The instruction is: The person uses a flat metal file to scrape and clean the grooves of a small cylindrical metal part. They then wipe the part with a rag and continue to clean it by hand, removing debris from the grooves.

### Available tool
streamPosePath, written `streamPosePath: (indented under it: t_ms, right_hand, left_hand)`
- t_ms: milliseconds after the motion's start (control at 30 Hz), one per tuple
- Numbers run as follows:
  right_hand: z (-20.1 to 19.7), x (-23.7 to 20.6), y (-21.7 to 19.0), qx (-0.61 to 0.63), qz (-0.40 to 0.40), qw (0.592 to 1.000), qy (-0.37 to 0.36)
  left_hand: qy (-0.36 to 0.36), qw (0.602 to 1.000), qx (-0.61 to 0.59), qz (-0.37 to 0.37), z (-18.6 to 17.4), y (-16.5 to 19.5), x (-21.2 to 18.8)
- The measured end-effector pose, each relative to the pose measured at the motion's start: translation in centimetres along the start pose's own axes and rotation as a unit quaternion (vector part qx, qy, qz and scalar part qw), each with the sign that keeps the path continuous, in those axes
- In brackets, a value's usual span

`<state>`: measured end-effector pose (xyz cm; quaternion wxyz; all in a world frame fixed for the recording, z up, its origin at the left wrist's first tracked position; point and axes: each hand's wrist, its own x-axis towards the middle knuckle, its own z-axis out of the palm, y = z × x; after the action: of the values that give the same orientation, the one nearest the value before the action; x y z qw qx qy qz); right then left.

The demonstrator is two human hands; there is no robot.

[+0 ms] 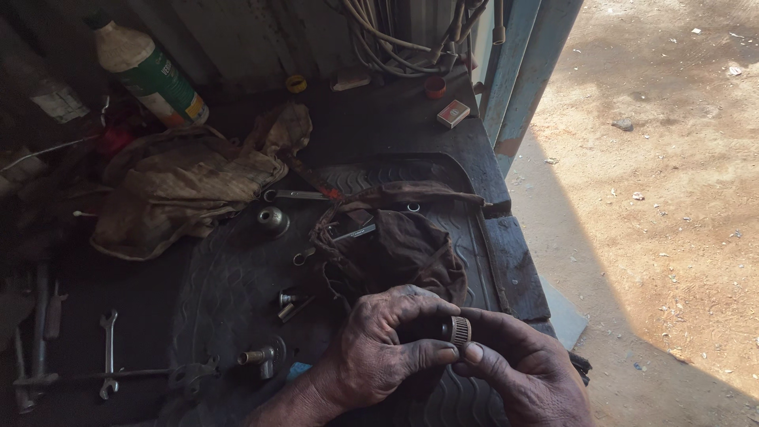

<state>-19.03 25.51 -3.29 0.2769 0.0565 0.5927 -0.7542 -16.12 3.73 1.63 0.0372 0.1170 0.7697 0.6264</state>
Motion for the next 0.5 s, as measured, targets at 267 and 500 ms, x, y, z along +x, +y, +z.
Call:
streamPosePath:
  t_ms: [267,500]
  right_hand:
    - [-1.3,0.5,1.6,0.206,0.113,0.972,-0.019]
    - [-1.8,0.9,2.1,0.184,0.137,0.973,-0.007]
  left_hand:
    - [0.011,0.997,0.066,0.039,0.7,0.3,0.1]
    - [0.017,0.994,0.112,-0.007,1.4,1.2,0.5]
